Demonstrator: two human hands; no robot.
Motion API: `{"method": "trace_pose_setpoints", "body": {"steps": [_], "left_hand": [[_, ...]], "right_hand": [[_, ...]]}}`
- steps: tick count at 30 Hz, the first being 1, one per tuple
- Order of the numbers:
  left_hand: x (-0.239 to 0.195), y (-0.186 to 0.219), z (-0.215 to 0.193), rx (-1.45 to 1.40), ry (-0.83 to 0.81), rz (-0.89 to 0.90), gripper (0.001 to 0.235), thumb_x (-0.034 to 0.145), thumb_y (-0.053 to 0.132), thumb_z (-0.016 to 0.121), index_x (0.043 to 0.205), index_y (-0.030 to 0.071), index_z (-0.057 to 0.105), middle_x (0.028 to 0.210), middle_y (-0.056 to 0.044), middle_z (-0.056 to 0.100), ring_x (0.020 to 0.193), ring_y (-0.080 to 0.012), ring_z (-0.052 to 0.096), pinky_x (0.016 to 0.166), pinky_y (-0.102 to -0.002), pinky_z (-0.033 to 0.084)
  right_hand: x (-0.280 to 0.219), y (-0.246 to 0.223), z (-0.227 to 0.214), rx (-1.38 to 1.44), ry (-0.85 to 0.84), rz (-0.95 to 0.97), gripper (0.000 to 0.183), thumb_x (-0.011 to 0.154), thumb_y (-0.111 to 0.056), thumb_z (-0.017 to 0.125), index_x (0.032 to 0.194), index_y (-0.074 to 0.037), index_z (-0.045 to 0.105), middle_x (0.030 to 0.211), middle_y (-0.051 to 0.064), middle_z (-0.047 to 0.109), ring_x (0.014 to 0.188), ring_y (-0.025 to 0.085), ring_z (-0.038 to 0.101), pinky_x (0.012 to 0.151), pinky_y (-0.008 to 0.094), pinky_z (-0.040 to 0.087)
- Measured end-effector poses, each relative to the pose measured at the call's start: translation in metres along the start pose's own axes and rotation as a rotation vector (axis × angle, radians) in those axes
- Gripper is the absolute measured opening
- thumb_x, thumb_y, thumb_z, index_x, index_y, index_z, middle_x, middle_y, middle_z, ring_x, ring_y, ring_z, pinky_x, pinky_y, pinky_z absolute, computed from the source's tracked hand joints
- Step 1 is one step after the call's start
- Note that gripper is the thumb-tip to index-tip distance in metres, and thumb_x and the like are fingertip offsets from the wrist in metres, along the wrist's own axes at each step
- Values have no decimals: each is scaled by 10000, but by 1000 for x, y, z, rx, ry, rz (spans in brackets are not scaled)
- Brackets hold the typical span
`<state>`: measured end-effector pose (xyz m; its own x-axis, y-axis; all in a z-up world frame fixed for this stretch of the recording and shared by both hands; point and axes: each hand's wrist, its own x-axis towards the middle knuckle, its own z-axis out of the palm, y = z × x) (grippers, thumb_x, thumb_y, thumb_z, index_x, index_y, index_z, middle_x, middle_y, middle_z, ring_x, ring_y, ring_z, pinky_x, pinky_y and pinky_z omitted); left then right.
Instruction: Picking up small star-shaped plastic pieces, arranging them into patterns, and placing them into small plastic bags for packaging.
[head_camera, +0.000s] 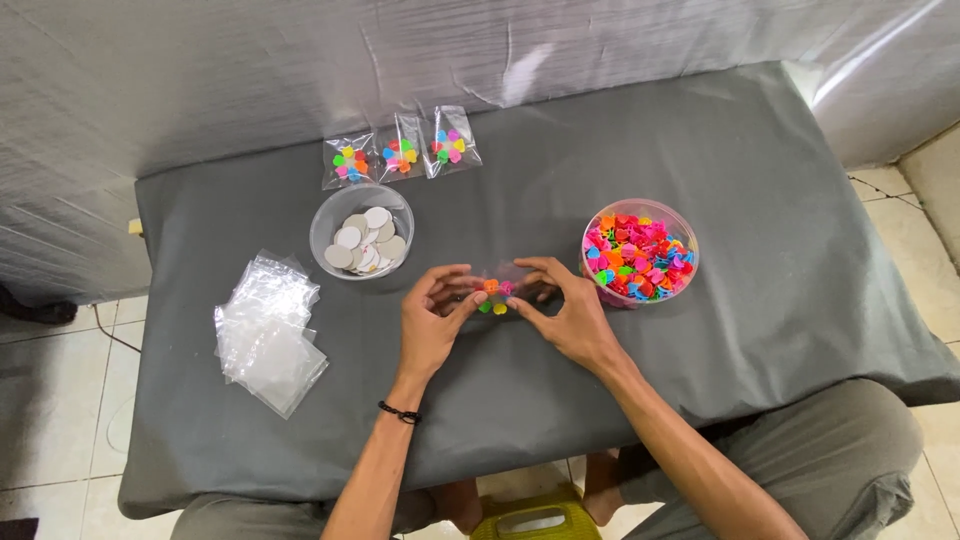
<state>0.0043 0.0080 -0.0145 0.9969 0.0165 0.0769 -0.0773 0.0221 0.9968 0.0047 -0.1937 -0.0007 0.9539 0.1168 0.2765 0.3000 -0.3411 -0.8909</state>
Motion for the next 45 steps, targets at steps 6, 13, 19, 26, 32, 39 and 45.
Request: {"method": "trace_pose_setpoints", "body": {"steps": [6, 13, 19, 26, 32, 39, 45], "left_hand": [[-1, 10, 5, 17, 30, 40, 422, 869, 99, 807, 1244, 1, 641, 1131, -191, 745, 1078, -235, 698, 888, -322, 582], [1, 6, 3, 84, 71, 60, 423, 945, 128, 723, 1323, -5, 588, 1290, -187, 676, 1274, -294, 613, 1028, -378, 540], [3, -2, 1, 65, 72, 64, 434, 937, 102, 709, 1337, -2, 574, 1279, -172, 670, 1233, -252, 626, 991, -336, 550], [5, 1, -3, 63, 66, 63, 449, 927, 108, 722, 1327, -31, 574, 1275, -206, 667, 1247, -288, 627, 993, -356, 555], [8, 5, 0, 84, 49, 63, 442, 929, 126, 728, 1316, -34, 586, 1266, -201, 675, 1251, -295, 632, 1004, -351, 554], [6, 7, 0, 138, 18, 43, 425, 935, 156, 721, 1301, -20, 599, 1257, -184, 685, 1254, -285, 635, 1021, -350, 552], [3, 16, 0, 178, -9, 44, 395, 953, 168, 699, 1289, -19, 607, 1247, -190, 674, 1258, -309, 624, 1031, -376, 540]], "right_hand": [[0, 17, 4, -28, 24, 69, 407, 805, -99, 829, 1191, -117, 701, 902, 91, 780, 682, 176, 716, 573, 253, 517], [20, 18, 18, -281, 155, 80, 283, 896, -117, 761, 1169, -79, 695, 939, 137, 757, 661, 276, 701, 607, 407, 539], [105, 34, 28, -252, 330, 166, 253, 922, -51, 705, 1168, -83, 654, 980, 116, 763, 770, 341, 740, 673, 492, 564], [172, 60, 36, -387, 368, 157, 304, 972, -32, 660, 1263, -91, 599, 1083, 85, 750, 863, 327, 756, 768, 549, 580], [173, 87, 41, -408, 456, -131, 306, 922, 5, 692, 1204, -107, 646, 1084, 42, 520, 860, 271, 677, 676, 463, 584], [171, 115, 56, -802, 192, -411, 188, 768, -209, 759, 937, -183, 681, 1126, 5, 564, 1153, 240, 526, 942, 454, 354], [163, 82, 51, -654, 9, -435, 255, 879, -142, 660, 1132, -136, 693, 1248, 33, 574, 1170, 246, 573, 895, 382, 418]]}}
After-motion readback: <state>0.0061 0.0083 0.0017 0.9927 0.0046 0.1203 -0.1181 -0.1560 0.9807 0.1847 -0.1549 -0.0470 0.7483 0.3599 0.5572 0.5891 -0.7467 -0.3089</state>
